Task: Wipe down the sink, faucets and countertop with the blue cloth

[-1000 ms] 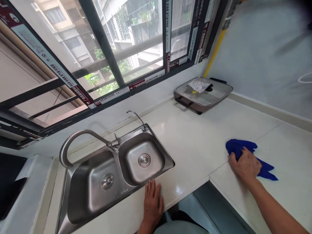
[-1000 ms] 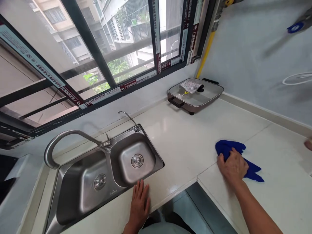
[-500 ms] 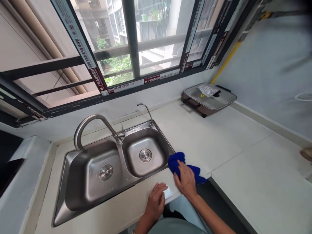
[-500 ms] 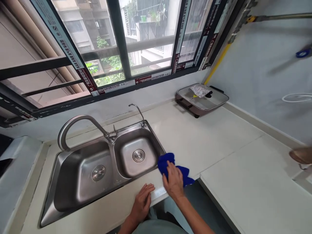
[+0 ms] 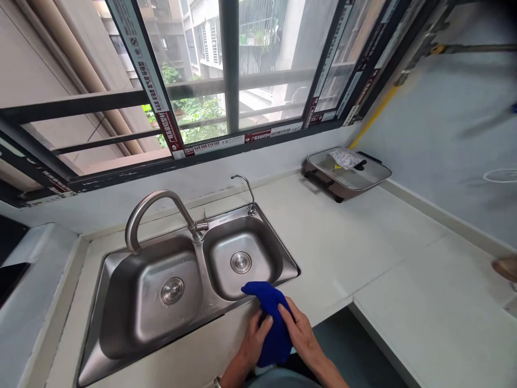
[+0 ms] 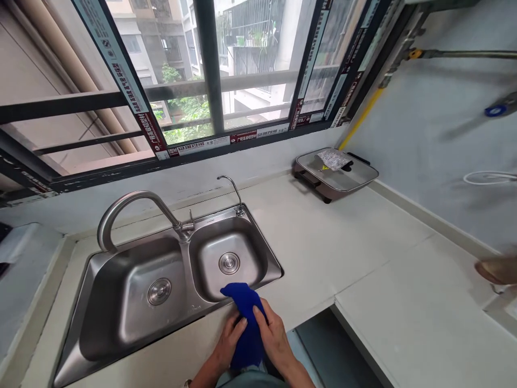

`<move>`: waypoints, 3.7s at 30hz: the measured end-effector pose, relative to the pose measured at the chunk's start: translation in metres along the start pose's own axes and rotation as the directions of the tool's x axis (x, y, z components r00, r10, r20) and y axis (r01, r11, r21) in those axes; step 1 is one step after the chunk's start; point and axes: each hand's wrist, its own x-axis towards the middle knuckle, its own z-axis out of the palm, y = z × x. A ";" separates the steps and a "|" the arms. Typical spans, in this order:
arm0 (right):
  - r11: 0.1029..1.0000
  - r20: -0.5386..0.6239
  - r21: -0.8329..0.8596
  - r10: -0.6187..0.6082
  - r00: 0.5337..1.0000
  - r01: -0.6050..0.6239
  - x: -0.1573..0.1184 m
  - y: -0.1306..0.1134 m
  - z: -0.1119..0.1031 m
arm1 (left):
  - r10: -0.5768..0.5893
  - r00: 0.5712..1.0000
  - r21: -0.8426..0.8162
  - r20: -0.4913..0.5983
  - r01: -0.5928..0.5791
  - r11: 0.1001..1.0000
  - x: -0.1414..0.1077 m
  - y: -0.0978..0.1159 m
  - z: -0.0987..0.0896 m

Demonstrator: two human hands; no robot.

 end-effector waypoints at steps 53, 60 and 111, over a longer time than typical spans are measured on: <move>0.498 -0.285 -0.867 -0.454 0.844 -0.025 0.042 0.180 -0.296 | 0.430 0.822 0.886 0.373 -0.453 0.099 0.227 0.038 0.190; 0.511 -0.321 -0.856 -0.404 0.857 -0.080 0.045 0.173 -0.292 | 0.483 0.848 0.955 0.221 -0.289 0.071 0.289 0.064 0.138; 0.498 -0.364 -0.855 -0.370 0.855 -0.149 -0.030 0.176 -0.249 | 0.449 0.750 0.777 0.485 -0.605 0.172 0.246 0.046 0.150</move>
